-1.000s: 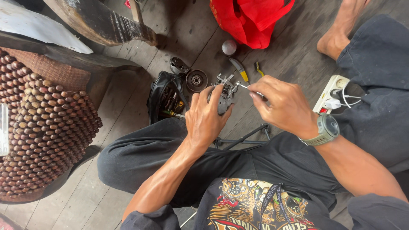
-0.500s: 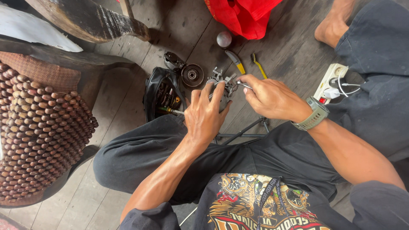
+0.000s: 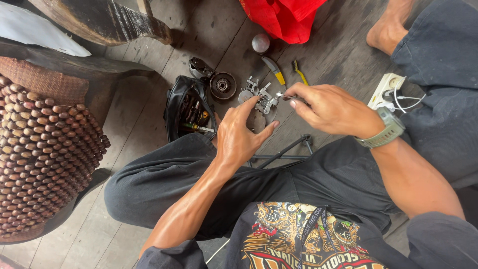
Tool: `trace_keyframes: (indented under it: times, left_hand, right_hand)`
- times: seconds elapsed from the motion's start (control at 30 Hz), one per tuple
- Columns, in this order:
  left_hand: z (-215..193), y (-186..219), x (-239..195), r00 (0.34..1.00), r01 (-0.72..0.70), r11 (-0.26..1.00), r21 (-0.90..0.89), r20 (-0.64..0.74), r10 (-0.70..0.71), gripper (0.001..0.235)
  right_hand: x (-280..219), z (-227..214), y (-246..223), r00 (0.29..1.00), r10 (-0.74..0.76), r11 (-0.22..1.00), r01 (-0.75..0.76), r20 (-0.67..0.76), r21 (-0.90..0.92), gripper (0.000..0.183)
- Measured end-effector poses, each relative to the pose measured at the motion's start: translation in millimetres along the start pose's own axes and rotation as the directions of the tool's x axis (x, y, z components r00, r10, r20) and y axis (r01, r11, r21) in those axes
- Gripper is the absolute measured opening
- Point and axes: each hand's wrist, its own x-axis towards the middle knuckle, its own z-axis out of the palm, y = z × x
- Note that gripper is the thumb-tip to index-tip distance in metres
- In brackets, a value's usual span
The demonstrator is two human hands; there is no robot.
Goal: The person sits on the floor and cleans a metallic mechanical part using a yellow-handled brush. They scrub various surfaces of the part, rotate it to access different angles, and briefly use a wrench to adjust a component before resuming the brushing.
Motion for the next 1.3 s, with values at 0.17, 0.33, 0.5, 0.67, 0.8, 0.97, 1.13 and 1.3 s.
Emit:
trace_keyframes:
  times: [0.17,0.33,0.5,0.67,0.8,0.97,1.13,1.3]
  left_hand:
    - [-4.6,6.0,-2.7,0.999,0.027,0.999,0.022,0.041,-0.028,0.064]
    - [-11.5,12.0,-2.9,0.996,0.005,0.997,0.081,0.084,-0.012,0.064]
    - [-17.2,19.6,-4.1,0.979,0.150,0.986,0.071,0.127,-0.158,0.069]
    - [-15.3,16.0,-7.4,0.983,0.144,0.988,0.062,0.107,-0.150,0.067]
    - [-15.2,11.3,-8.7,0.993,0.045,0.995,0.090,0.105,-0.055,0.067]
    - [-16.4,3.5,-5.3,0.973,-0.231,0.973,-0.002,0.004,0.231,0.057]
    - [-17.1,4.4,-6.5,0.971,-0.237,0.971,-0.025,0.024,0.237,0.059]
    - [-17.2,3.4,-6.5,0.978,-0.202,0.979,-0.014,0.059,0.202,0.059]
  right_hand:
    - [-9.2,-10.3,19.8,0.956,-0.205,0.978,0.194,-0.212,-0.071,0.026]
    - [-23.6,-27.3,9.9,0.851,-0.262,0.965,0.224,-0.454,-0.137,0.046]
    - [-31.2,-27.8,-2.9,0.739,-0.165,0.889,0.398,-0.653,0.226,0.014]
    - [-30.4,-21.5,0.1,0.740,-0.123,0.806,0.464,-0.661,0.369,0.017]
    - [-30.9,-17.3,-0.7,0.776,-0.189,0.772,0.496,-0.602,0.398,0.014]
    - [-28.5,-16.2,-3.2,0.818,-0.242,0.883,0.409,-0.523,0.231,0.006]
    - [-23.9,-12.2,0.1,0.846,-0.281,0.934,0.349,-0.453,0.072,0.005]
    - [-22.2,-9.2,5.1,0.842,-0.342,0.927,0.374,-0.418,-0.005,0.009]
